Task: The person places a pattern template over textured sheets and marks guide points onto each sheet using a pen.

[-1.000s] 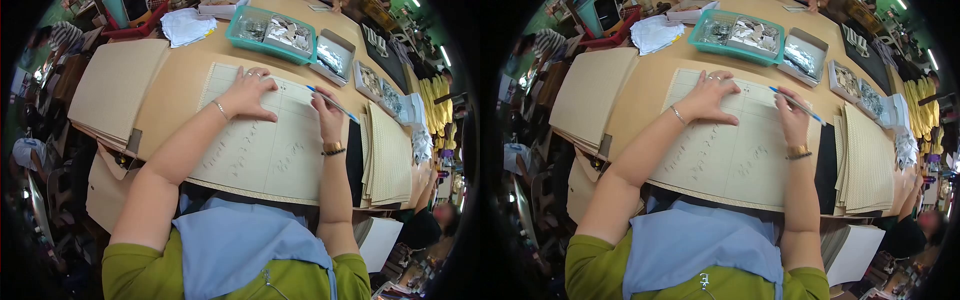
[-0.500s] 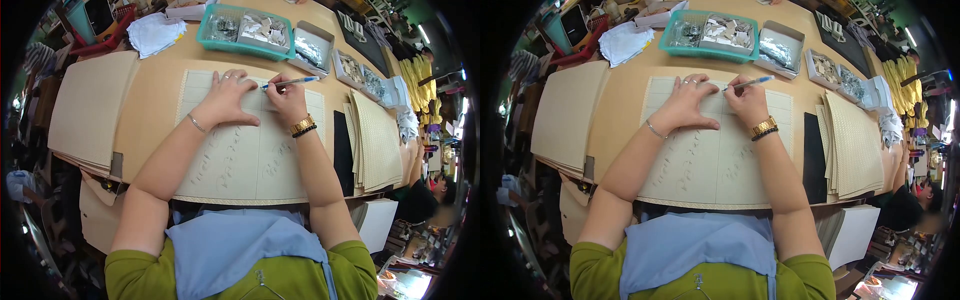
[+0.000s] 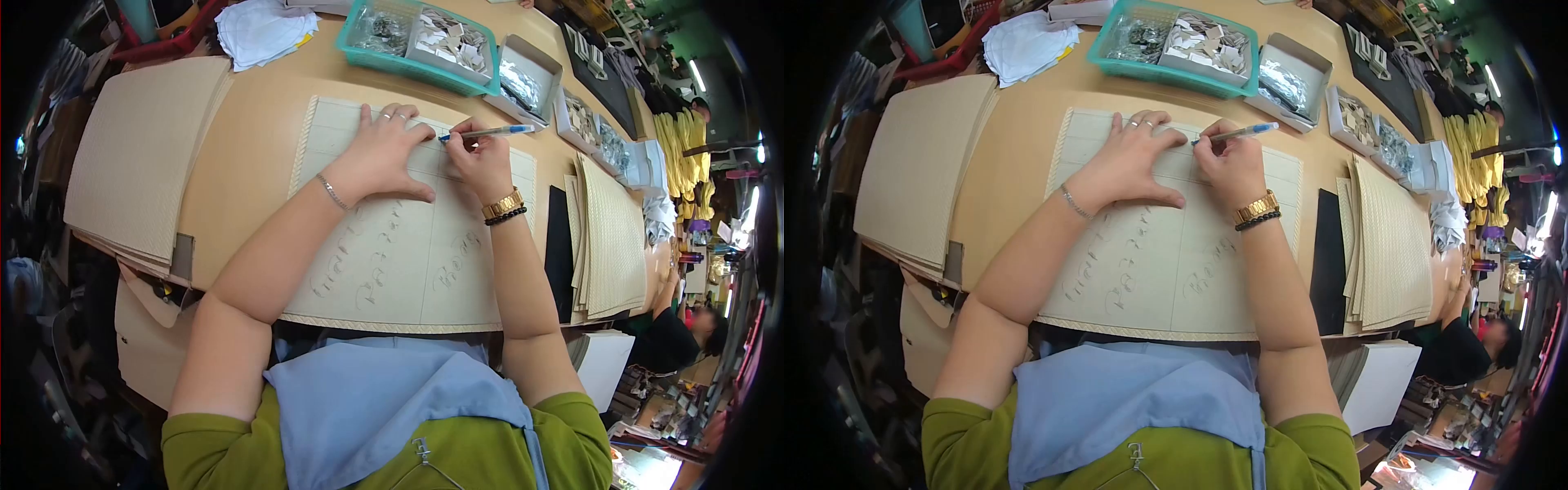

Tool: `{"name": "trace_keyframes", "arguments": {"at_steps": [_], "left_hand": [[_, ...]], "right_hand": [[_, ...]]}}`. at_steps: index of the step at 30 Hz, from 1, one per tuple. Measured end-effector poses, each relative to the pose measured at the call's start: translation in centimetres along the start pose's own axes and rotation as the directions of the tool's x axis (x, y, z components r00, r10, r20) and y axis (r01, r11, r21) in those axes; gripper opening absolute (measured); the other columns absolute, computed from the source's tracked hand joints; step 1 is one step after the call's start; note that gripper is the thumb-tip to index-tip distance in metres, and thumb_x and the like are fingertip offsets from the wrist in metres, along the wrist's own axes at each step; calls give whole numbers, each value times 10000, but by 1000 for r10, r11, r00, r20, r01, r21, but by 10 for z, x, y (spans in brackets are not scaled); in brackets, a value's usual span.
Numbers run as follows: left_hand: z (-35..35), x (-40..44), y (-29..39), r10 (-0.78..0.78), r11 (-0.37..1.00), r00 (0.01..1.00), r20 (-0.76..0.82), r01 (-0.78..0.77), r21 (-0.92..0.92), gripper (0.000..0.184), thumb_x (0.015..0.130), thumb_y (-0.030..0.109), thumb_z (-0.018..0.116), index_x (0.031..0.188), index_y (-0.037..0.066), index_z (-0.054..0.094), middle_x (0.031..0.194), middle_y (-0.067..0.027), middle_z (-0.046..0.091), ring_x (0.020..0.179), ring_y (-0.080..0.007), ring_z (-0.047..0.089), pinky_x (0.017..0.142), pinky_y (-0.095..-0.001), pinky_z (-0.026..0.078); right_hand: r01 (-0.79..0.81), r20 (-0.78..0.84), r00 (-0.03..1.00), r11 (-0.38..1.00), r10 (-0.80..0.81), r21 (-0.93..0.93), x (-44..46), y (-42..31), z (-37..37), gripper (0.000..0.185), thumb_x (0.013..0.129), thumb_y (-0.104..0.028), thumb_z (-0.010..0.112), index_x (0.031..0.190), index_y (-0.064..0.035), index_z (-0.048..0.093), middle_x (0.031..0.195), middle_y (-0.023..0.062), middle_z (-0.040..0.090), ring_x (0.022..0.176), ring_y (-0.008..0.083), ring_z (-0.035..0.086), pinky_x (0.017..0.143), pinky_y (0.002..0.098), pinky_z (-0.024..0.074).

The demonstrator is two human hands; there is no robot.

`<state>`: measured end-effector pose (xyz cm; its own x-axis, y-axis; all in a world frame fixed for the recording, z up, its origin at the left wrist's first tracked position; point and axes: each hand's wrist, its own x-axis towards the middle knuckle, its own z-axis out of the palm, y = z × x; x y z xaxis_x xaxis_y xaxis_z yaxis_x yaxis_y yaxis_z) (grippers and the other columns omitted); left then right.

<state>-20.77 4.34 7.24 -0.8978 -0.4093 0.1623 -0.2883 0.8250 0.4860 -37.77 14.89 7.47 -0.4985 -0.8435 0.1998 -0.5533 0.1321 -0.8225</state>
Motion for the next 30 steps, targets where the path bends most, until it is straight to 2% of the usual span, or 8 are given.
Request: {"name": "trace_keyframes", "arguments": {"at_steps": [16,25,28,30], "left_hand": [[5,1,-2,-6,999,1000,2,5,35,902,554,610,827,1279,139,569,1425,-199,405,1395,-372,292,1096,-698,173],[5,0,-2,-3,999,1000,-5,3,38,901,556,618,825,1278,146,568,1420,-204,412,1390,-371,305,1100,-684,180],[6,1,-3,-6,999,1000,2,6,39,897,560,621,823,1278,149,566,1419,-201,412,1388,-370,308,1100,-683,182],[6,1,-3,-7,999,1000,0,7,40,898,559,622,823,1279,151,564,1418,-199,411,1387,-369,309,1099,-685,181]], "right_hand": [[24,-37,999,999,-25,-24,-1,0,4,134,837,-119,664,853,13,647,655,43,637,588,78,569,553,246,464],[19,3,1000,1000,-19,-1,-1,6,0,131,843,-125,662,848,5,646,672,31,645,611,78,582,569,248,474],[26,-100,995,992,-14,123,-1,10,-2,127,843,-121,660,841,4,641,675,29,646,624,82,588,583,251,482],[4,-104,995,995,6,100,-1,16,-6,124,842,-124,661,841,-1,642,679,29,648,634,82,591,593,250,486]]}}
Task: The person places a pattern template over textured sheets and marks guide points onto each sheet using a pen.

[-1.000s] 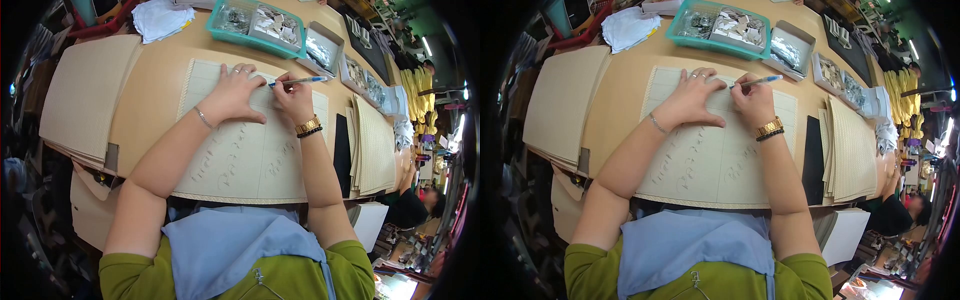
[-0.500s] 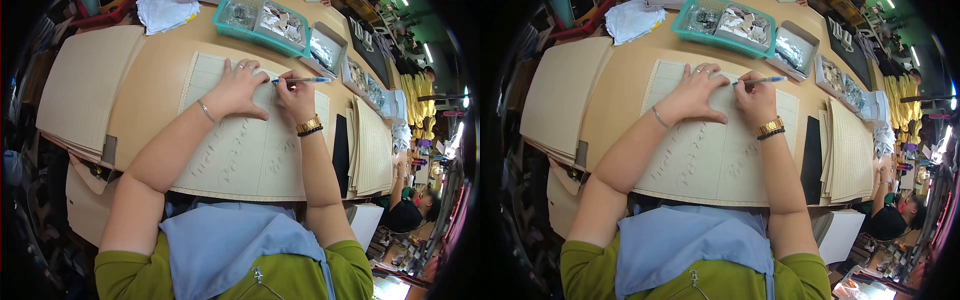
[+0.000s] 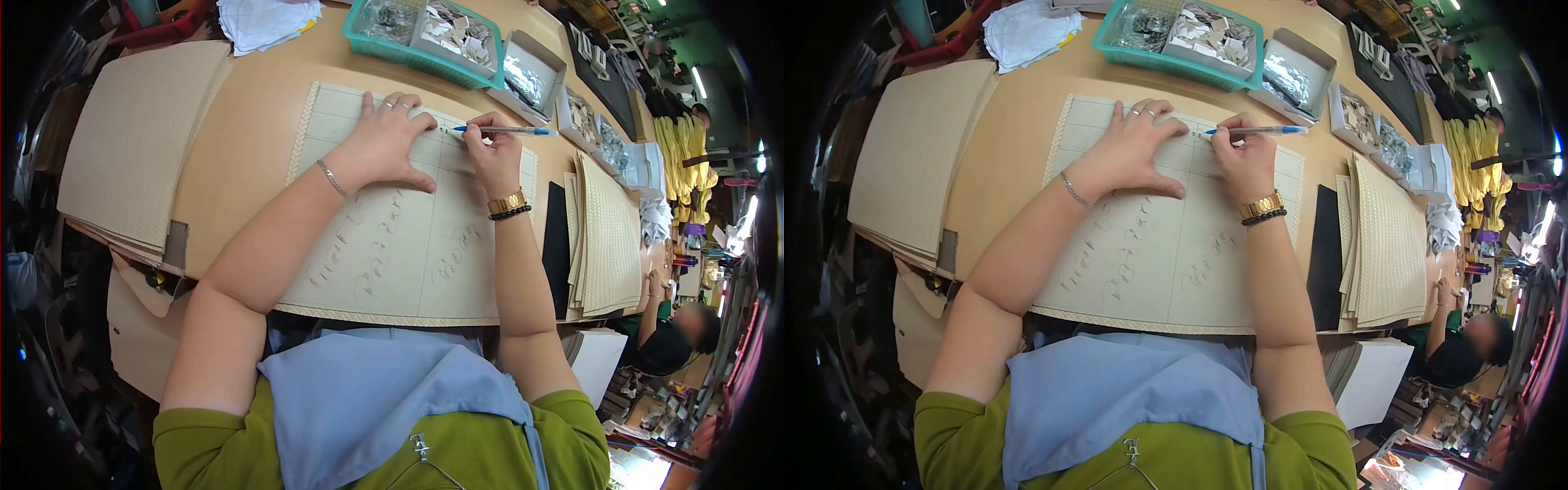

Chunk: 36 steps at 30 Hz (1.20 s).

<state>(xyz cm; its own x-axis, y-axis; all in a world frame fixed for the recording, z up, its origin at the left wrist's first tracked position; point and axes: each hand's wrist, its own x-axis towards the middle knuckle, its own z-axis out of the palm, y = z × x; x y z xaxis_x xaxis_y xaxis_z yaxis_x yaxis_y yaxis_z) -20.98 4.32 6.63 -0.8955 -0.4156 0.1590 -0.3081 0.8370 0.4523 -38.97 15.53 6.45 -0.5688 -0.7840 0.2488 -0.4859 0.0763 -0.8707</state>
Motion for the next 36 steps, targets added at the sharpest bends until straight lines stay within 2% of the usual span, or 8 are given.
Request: {"name": "trace_keyframes", "arguments": {"at_steps": [4,16,22,36], "left_hand": [[1,0,0,-3,1000,1000,5,3,9,900,557,621,824,1280,156,561,1415,-195,411,1387,-369,309,1100,-688,176],[0,0,0,0,1000,1000,0,0,-11,897,559,616,825,1281,154,558,1422,-190,402,1393,-369,296,1099,-696,170],[0,-1,0,2,1000,1000,2,-2,-7,907,560,628,819,1286,152,558,1423,-197,402,1395,-369,294,1097,-698,171],[0,0,0,5,1000,1000,-10,-5,-3,896,560,611,828,1281,151,561,1416,-195,411,1392,-365,303,1096,-696,181]], "right_hand": [[3,29,1000,997,-1,-82,0,-2,-1,128,841,-133,665,845,-6,647,690,32,657,641,78,596,603,247,487],[-6,62,998,993,13,-115,-2,-1,1,135,829,-131,684,840,2,663,662,34,651,585,60,568,545,234,459],[9,49,999,997,-5,-82,-3,-3,3,136,819,-132,676,836,2,661,649,33,644,565,65,562,545,241,466],[18,34,999,987,-13,-157,-2,-6,3,153,819,-156,678,834,-4,668,660,70,675,570,90,595,556,248,483]]}}
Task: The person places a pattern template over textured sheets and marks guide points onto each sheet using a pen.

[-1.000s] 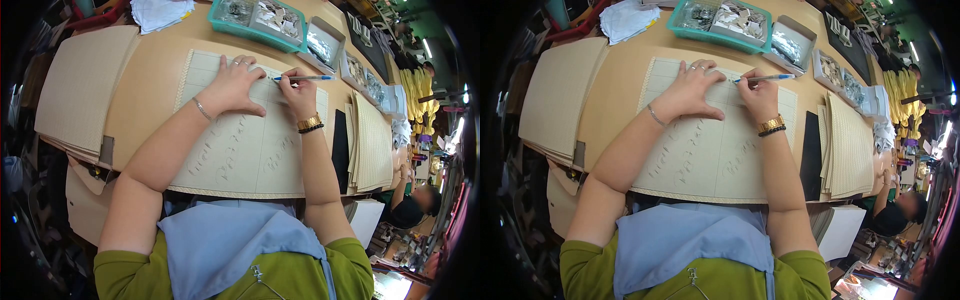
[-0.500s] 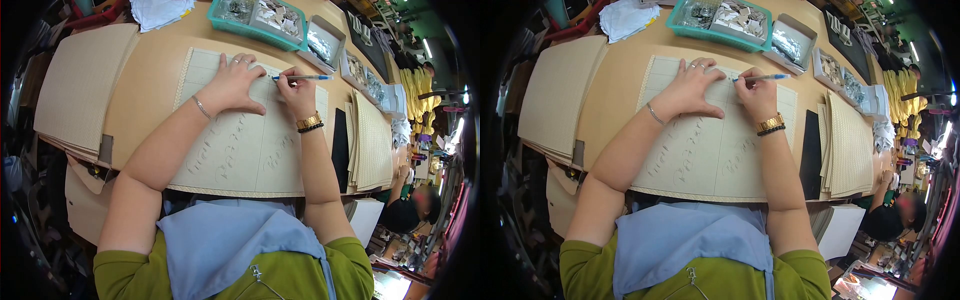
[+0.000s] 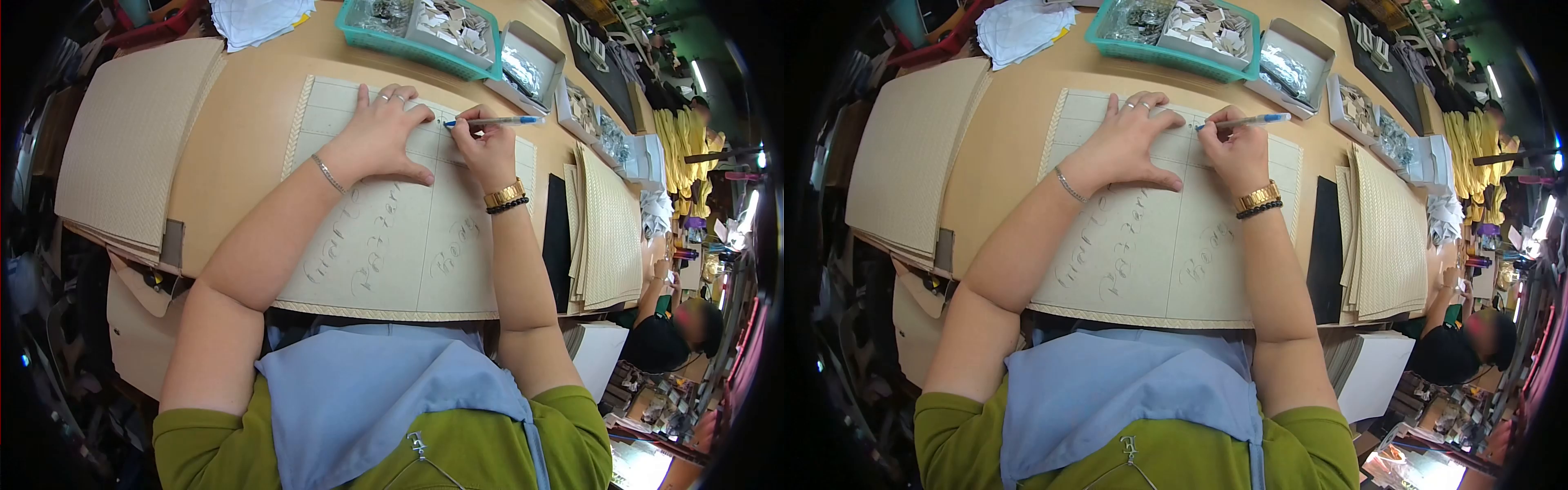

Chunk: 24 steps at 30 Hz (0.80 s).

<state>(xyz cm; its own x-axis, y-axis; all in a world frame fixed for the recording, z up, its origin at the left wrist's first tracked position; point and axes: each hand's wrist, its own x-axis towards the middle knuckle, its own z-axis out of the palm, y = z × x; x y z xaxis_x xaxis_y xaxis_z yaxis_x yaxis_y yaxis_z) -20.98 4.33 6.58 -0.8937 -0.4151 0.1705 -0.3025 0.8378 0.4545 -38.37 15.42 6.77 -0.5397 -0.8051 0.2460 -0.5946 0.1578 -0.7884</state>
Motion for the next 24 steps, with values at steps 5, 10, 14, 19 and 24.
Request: {"name": "trace_keyframes", "arguments": {"at_steps": [5,10,14,19,24], "left_hand": [[-1,0,1,-5,1000,1000,6,5,4,895,561,610,828,1282,153,561,1418,-195,410,1391,-365,307,1099,-693,181],[-1,0,1,-6,1000,1000,4,6,-1,897,560,608,830,1284,152,562,1419,-195,410,1392,-365,308,1103,-689,175],[-1,-1,1,-7,1000,1000,2,7,1,897,561,604,832,1287,151,563,1421,-195,410,1389,-366,313,1106,-685,172],[-3,0,3,-14,1000,1000,17,14,7,889,565,609,827,1282,150,570,1428,-203,405,1388,-369,317,1108,-681,170],[-2,-4,2,-9,1000,1000,22,9,-6,889,588,620,810,1303,153,564,1452,-204,388,1400,-375,300,1111,-676,166]], "right_hand": [[8,-4,1000,1000,-9,-11,0,2,0,158,821,-160,678,838,-3,669,659,77,678,577,101,614,558,253,490],[24,-6,1000,999,-24,20,0,2,1,165,824,-168,679,834,-4,669,648,72,670,571,98,605,556,253,488],[-2,-6,1000,1000,2,7,-1,1,1,166,823,-167,680,832,-2,668,651,71,668,567,96,596,555,255,487],[-29,13,999,999,29,-17,0,0,0,166,822,-165,680,840,-1,667,684,83,677,592,100,603,581,257,493],[-73,27,997,996,71,52,2,1,-6,153,831,-148,676,871,-1,665,709,76,683,653,91,620,605,242,494]]}}
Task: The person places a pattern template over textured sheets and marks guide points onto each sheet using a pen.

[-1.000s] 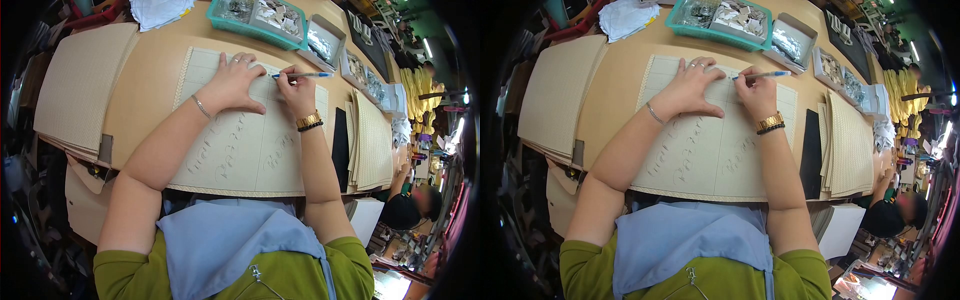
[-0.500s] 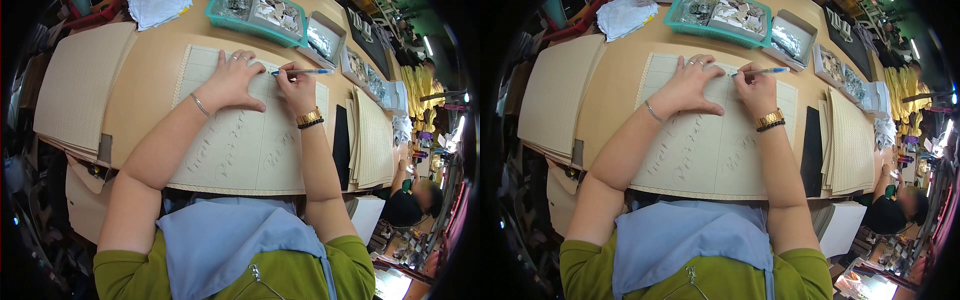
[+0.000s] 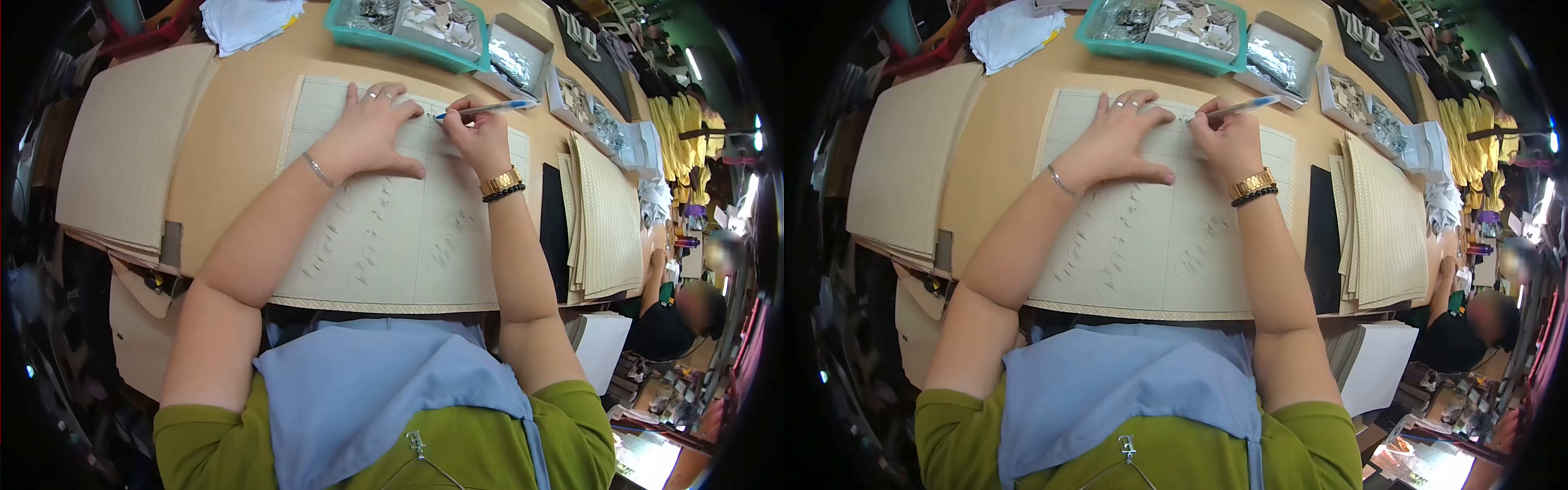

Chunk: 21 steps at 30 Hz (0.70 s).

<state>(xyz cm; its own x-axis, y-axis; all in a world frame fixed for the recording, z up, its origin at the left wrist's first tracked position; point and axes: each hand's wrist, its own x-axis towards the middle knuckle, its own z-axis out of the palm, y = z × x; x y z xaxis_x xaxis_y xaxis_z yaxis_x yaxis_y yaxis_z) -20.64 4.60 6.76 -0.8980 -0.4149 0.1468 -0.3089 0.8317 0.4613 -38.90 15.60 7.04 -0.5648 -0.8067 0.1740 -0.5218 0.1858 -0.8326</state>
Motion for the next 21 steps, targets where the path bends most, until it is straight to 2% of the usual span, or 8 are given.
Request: {"name": "trace_keyframes", "arguments": {"at_steps": [1,4,7,10,15,19,21], "left_hand": [[-1,0,0,10,1000,1000,2,-9,-6,888,595,625,804,1308,154,562,1462,-202,382,1407,-377,291,1113,-675,165],[1,-8,7,-12,999,999,33,11,35,885,625,639,781,1330,157,546,1498,-189,347,1431,-378,254,1115,-674,165],[0,-24,21,-14,999,996,85,11,39,882,654,671,743,1345,165,530,1525,-176,315,1448,-375,222,1111,-682,167],[11,-35,27,-22,996,999,49,18,89,870,675,686,714,1352,174,521,1531,-176,303,1452,-373,211,1107,-689,167],[4,-32,31,-29,989,999,39,23,147,873,669,681,713,1335,148,526,1483,-171,365,1420,-373,264,1105,-680,171],[1,-29,29,13,988,999,53,-21,152,907,638,675,739,1332,132,523,1417,-191,418,1368,-373,331,1097,-666,192],[0,-31,33,14,987,999,46,-21,156,940,623,676,751,1340,115,518,1396,-205,425,1356,-380,342,1098,-653,202]], "right_hand": [[-15,-12,1000,1000,15,14,2,3,-4,146,840,-142,672,881,-2,663,717,70,686,665,89,623,611,237,495],[40,-184,982,926,33,376,0,10,-19,113,876,-124,651,898,-13,650,763,56,696,685,80,627,625,218,494],[38,-202,979,949,27,312,-3,13,-30,79,900,-106,633,908,-28,635,803,47,696,689,68,621,634,207,490],[56,-164,987,928,6,368,-8,15,-21,74,894,-98,641,921,-30,630,808,40,684,704,60,616,622,201,481],[24,-92,996,894,20,448,-17,18,-6,86,894,-102,643,928,-25,622,826,41,684,752,73,643,642,209,497],[-45,-63,995,929,73,367,-23,16,-12,103,893,-111,639,938,-19,627,843,53,692,787,96,665,646,217,499],[-64,-53,994,912,93,406,-24,13,-14,112,890,-117,638,941,-19,630,845,59,695,778,95,661,639,216,492]]}}
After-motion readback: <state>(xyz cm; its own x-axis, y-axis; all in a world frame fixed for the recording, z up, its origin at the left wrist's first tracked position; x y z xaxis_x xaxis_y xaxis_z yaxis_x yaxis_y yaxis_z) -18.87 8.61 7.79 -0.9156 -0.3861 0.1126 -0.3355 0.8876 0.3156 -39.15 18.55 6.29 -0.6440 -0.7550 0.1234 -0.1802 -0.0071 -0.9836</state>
